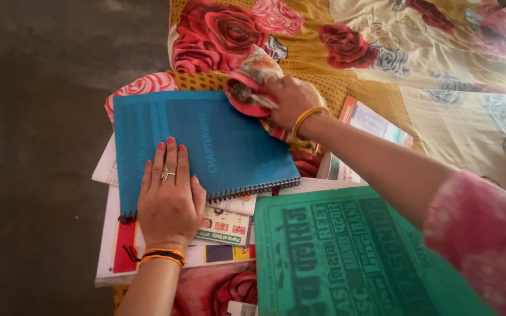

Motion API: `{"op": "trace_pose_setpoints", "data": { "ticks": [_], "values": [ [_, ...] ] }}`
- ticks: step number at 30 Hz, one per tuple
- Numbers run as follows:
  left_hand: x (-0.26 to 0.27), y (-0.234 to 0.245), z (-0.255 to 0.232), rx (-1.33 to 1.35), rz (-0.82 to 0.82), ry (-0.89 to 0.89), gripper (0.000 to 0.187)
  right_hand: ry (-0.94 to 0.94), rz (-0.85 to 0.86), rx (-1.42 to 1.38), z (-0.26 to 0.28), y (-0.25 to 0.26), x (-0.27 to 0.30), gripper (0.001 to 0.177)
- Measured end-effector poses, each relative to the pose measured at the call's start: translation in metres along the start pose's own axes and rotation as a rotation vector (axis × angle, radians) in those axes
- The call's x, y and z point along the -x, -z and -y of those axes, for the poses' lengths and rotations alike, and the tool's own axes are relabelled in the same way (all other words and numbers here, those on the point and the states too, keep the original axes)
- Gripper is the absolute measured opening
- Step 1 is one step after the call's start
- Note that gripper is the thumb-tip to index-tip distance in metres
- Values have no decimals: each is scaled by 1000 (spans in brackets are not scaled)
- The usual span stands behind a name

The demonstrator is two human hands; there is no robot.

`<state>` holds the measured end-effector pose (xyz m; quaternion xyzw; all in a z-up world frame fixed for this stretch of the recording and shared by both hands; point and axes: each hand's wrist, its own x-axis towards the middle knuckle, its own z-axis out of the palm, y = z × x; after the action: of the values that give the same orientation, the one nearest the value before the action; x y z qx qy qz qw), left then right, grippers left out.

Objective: The person wipes the covers of several spiral-bound notebooks using a patterned cloth. The person wipes a blue notebook repeatedly, then a green notebook, and places the blue notebook on a nearby shelf.

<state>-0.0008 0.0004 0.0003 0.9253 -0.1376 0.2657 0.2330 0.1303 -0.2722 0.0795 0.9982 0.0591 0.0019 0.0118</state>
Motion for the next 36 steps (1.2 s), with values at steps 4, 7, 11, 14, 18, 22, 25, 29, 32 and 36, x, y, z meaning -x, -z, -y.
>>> {"op": "trace_pose_setpoints", "data": {
  "ticks": [4, 7, 11, 14, 18, 22, 25, 29, 32, 36],
  "values": [
    [-5, 2, 0, 7, -21, -13, 54, 467, -303, -29, 47, 26, 26, 68],
    [-3, 3, -1, 54, 17, -7, 53, 573, 34, -77, 102, 11, 56, 83],
    [-2, 4, 0, 28, 214, 104, 37, 513, 31, 15, 116, -1, 59, 73],
    [-3, 3, 0, 7, 13, 1, 51, 360, 59, -99, 92, -8, 32, 76],
    [-2, 1, -2, 19, 20, 7, 55, 347, -159, 15, 41, -24, 13, 70],
    [-2, 2, -2, -5, 16, -4, 55, 180, -133, 127, 0, -10, 16, 72],
    [-4, 2, -2, 8, 27, 24, 55, 95, -185, 30, 7, 18, 21, 60],
    [-4, 0, -2, -22, 49, 17, 53, 626, -366, 134, 78, 29, 35, 76],
    [-1, -2, -1, -36, 119, 57, 47, 473, -50, -135, 113, 14, 59, 75],
    [-1, 0, 1, 4, 52, 23, 52, 333, -114, -162, 100, -7, 65, 72]
  ]
}}
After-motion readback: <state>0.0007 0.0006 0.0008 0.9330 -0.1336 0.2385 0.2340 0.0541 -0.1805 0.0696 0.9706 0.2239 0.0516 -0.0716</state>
